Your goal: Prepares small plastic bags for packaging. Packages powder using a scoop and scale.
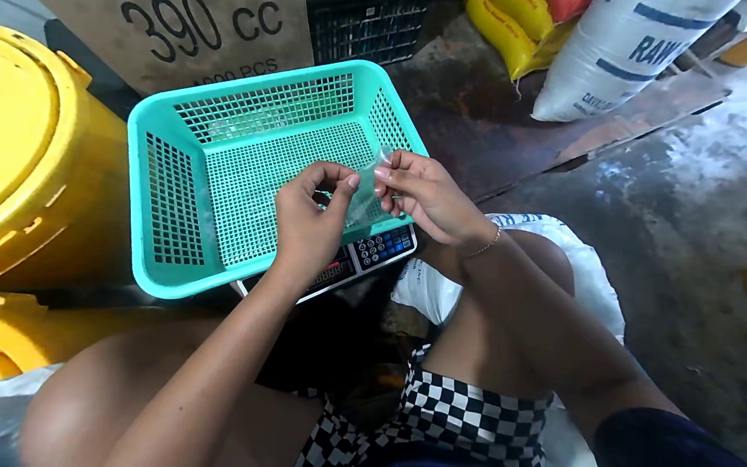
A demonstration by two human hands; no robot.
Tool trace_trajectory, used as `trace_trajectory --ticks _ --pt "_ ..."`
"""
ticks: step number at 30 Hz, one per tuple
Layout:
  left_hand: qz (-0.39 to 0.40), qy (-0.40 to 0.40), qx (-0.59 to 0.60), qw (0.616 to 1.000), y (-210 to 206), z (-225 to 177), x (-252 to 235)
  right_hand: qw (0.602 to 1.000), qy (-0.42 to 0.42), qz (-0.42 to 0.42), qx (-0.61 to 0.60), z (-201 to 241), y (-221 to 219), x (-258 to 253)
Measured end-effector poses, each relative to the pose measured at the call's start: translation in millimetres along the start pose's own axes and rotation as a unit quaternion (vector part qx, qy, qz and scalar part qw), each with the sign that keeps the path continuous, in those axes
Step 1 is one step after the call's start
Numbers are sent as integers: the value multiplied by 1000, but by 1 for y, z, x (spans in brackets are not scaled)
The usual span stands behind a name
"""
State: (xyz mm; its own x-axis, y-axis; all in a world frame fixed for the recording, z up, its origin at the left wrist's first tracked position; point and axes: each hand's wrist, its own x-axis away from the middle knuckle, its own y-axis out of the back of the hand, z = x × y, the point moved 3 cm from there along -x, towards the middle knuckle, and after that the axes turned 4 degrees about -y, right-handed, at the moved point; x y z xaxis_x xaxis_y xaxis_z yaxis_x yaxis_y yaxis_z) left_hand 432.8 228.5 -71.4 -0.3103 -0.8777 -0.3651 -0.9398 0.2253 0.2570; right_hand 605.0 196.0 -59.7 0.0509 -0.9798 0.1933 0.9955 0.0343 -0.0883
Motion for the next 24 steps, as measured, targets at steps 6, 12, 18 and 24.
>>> trace_trajectory --ticks 6,12,18,24 --pt "-3 -4 1 1000 -1 -1 1 999 -12 35 -11 -2 -2 -1" --pt "63 46 88 993 -7 -4 1 998 46 42 12 -1 -10 2" --pt "82 43 119 989 -8 -6 0 992 114 9 52 -5 -15 2" --pt "44 26 94 994 -2 -6 -2 988 117 1 104 4 0 1"
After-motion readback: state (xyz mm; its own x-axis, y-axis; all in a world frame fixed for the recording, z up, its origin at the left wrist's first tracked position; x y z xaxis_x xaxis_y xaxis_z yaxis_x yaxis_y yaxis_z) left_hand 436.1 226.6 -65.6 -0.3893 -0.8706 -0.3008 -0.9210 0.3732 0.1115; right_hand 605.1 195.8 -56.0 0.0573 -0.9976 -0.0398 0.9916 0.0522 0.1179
